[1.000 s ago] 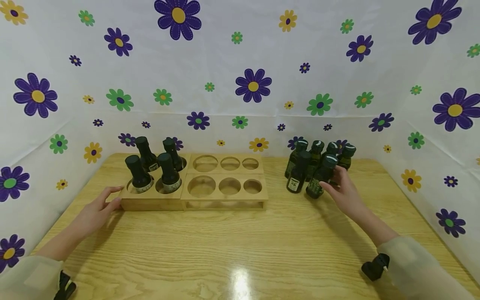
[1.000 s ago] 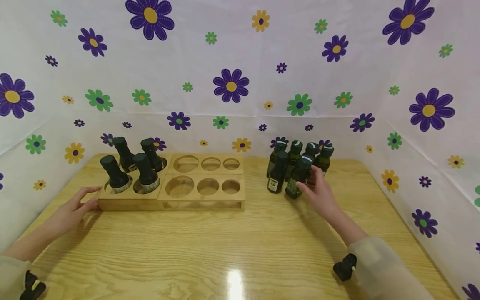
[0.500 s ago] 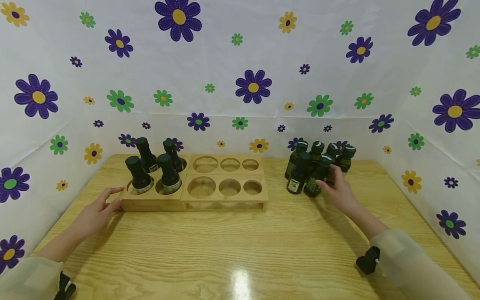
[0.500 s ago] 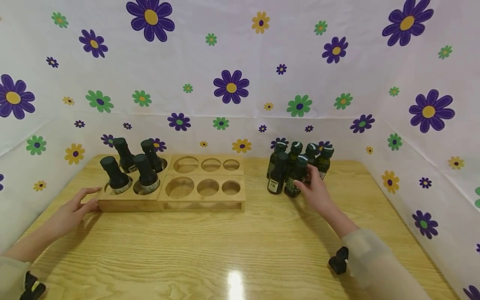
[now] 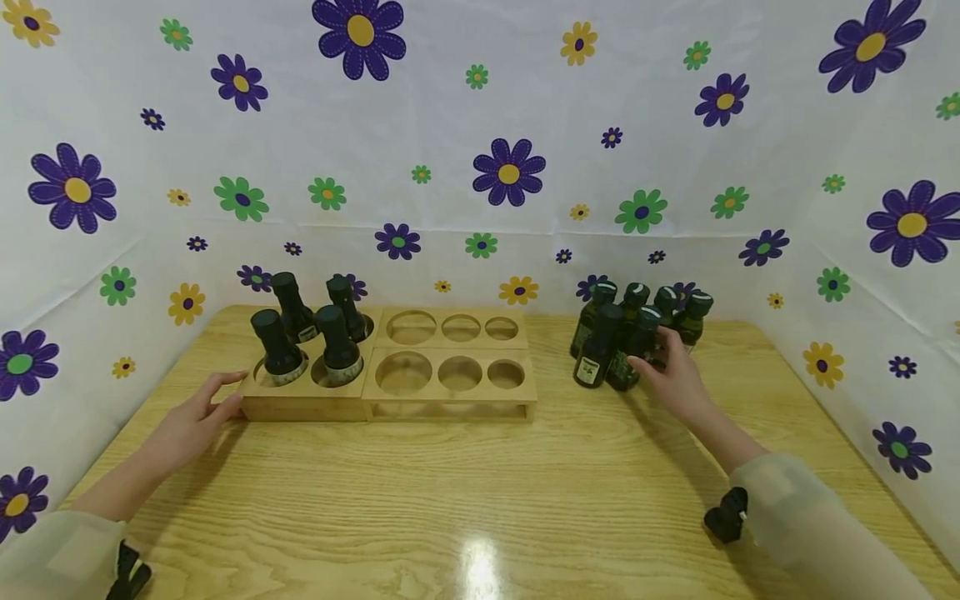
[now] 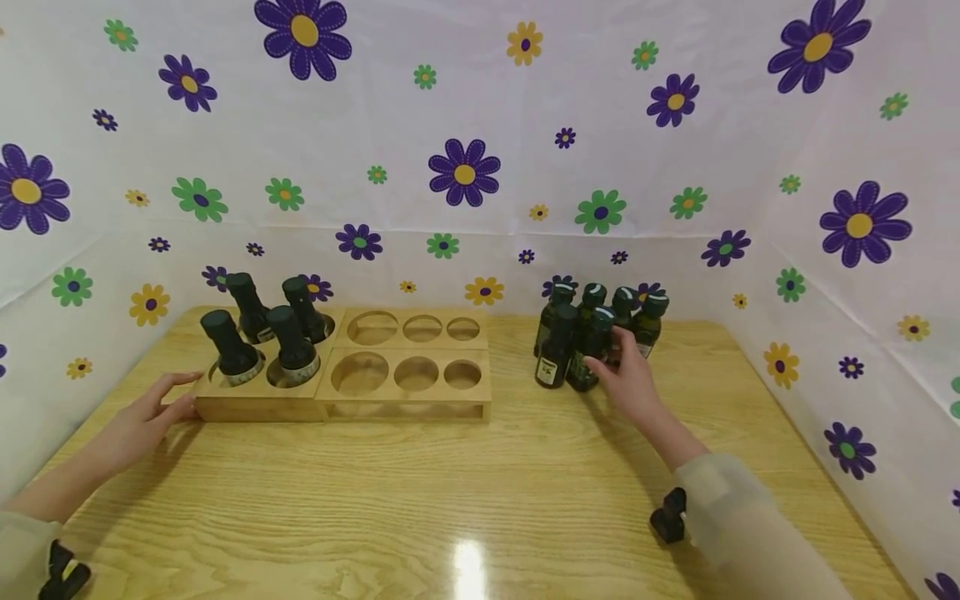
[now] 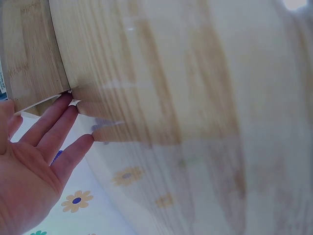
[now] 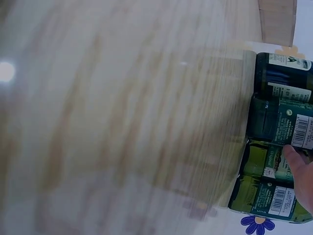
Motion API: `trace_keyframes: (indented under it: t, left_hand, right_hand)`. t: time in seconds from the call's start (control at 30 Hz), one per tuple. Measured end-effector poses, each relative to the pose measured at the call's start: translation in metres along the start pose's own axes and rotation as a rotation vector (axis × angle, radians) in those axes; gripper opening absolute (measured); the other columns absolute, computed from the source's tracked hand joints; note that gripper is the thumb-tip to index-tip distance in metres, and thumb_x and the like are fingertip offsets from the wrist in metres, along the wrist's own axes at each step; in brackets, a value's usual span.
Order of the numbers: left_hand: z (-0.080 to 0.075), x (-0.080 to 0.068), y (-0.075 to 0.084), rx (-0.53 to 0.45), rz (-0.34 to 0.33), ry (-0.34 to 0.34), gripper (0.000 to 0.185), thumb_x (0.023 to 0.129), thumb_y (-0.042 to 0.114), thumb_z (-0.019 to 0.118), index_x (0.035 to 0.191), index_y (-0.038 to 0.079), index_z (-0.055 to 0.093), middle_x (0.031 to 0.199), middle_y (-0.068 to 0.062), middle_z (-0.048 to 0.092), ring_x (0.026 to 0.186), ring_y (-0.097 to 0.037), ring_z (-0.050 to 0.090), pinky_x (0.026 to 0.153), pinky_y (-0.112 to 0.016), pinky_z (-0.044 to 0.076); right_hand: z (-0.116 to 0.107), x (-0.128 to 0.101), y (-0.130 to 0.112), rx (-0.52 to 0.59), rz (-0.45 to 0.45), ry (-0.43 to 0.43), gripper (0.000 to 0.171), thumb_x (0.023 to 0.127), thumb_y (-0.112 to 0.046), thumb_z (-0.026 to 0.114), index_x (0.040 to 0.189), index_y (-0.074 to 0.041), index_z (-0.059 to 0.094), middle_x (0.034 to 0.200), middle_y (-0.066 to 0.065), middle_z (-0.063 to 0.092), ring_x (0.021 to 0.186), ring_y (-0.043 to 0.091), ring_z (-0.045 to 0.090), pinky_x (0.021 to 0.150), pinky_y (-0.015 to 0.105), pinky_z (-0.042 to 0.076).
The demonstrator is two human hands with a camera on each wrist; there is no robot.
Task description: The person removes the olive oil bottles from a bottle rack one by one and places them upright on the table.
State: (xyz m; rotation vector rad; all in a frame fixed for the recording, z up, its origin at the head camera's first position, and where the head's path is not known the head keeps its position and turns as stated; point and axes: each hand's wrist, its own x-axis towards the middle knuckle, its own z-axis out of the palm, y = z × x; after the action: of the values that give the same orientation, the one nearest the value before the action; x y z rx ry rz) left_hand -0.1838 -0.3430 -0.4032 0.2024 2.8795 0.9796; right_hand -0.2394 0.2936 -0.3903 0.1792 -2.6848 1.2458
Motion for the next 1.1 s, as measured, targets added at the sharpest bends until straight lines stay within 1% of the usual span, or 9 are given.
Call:
trace_keyframes:
  t: [0.27,0.4,0.53,0.7,0.73,0.83,0.93,1.0,1.1]
  left_hand:
    - [0.000,0.000,-0.001,0.005,0.000,-0.002,0.055,0.107,0.039,0.029,0.149,0.004,0.025,0.125,-0.040,0.051,0.112,-0.058,0.049,0.078,-0.059,0.043]
    - [0.001,-0.001,-0.001,0.008,0.002,-0.001,0.055,0.107,0.039,0.029,0.150,0.004,0.025,0.125,-0.040,0.051,0.110,-0.058,0.051,0.074,-0.053,0.044]
    - [0.001,-0.002,-0.002,0.007,0.002,0.000,0.055,0.107,0.038,0.029,0.150,0.004,0.024,0.126,-0.040,0.051,0.108,-0.056,0.053,0.070,-0.046,0.043]
    - [0.001,-0.002,-0.002,0.003,-0.005,-0.001,0.055,0.107,0.039,0.028,0.150,0.004,0.024,0.125,-0.040,0.051,0.106,-0.054,0.054,0.069,-0.045,0.041]
    - [0.001,-0.002,-0.001,0.002,-0.006,-0.001,0.055,0.107,0.039,0.028,0.150,0.004,0.024,0.125,-0.040,0.051,0.106,-0.054,0.055,0.069,-0.045,0.041]
    - [0.000,-0.002,0.000,0.005,-0.006,0.002,0.055,0.107,0.039,0.029,0.150,0.004,0.024,0.123,-0.040,0.052,0.106,-0.053,0.055,0.070,-0.046,0.042]
    - [-0.001,-0.001,0.000,0.011,0.001,0.004,0.055,0.108,0.038,0.029,0.149,0.003,0.024,0.122,-0.040,0.053,0.101,-0.050,0.058,0.069,-0.046,0.042]
    - [-0.001,-0.001,0.001,0.013,0.003,0.003,0.054,0.108,0.038,0.029,0.149,0.003,0.024,0.122,-0.041,0.053,0.096,-0.046,0.059,0.068,-0.045,0.042]
    - [0.000,0.000,0.000,0.018,0.001,0.002,0.055,0.107,0.039,0.029,0.150,0.004,0.024,0.123,-0.040,0.053,0.095,-0.045,0.060,0.068,-0.045,0.042]
  right_hand:
    - [0.004,0.002,0.002,0.002,-0.009,0.037,0.069,0.098,-0.021,0.061,0.144,0.011,0.021,0.136,0.037,0.036,0.119,0.050,0.045,0.095,0.057,0.039]
    - [0.005,0.003,0.002,0.013,0.001,0.044,0.071,0.097,-0.022,0.062,0.145,0.010,0.020,0.137,0.036,0.035,0.120,0.050,0.044,0.095,0.057,0.039]
    - [0.004,0.001,0.003,0.023,-0.006,0.064,0.072,0.096,-0.022,0.065,0.145,0.008,0.022,0.138,0.034,0.036,0.120,0.048,0.044,0.095,0.056,0.040]
    - [0.001,-0.007,0.003,0.039,-0.033,0.110,0.066,0.095,-0.020,0.066,0.142,0.004,0.027,0.136,0.028,0.042,0.118,0.045,0.047,0.093,0.054,0.042]
    - [0.000,-0.009,0.003,0.037,-0.037,0.121,0.065,0.095,-0.020,0.066,0.142,0.003,0.028,0.135,0.027,0.044,0.118,0.043,0.048,0.093,0.050,0.043]
    - [-0.003,-0.014,0.002,0.047,-0.063,0.154,0.061,0.093,-0.015,0.068,0.139,0.003,0.031,0.131,0.025,0.049,0.115,0.041,0.051,0.088,0.028,0.048]
    - [-0.006,-0.020,0.000,0.054,-0.085,0.181,0.058,0.093,-0.011,0.068,0.137,0.005,0.034,0.128,0.024,0.052,0.112,0.039,0.052,0.078,0.010,0.041]
    - [-0.008,-0.024,-0.003,0.054,-0.097,0.192,0.057,0.093,-0.010,0.068,0.136,0.005,0.035,0.127,0.024,0.052,0.111,0.039,0.052,0.077,0.007,0.039]
    - [-0.008,-0.030,-0.010,0.046,-0.108,0.195,0.056,0.092,-0.010,0.068,0.135,0.005,0.036,0.126,0.023,0.052,0.109,0.035,0.052,0.077,0.008,0.040]
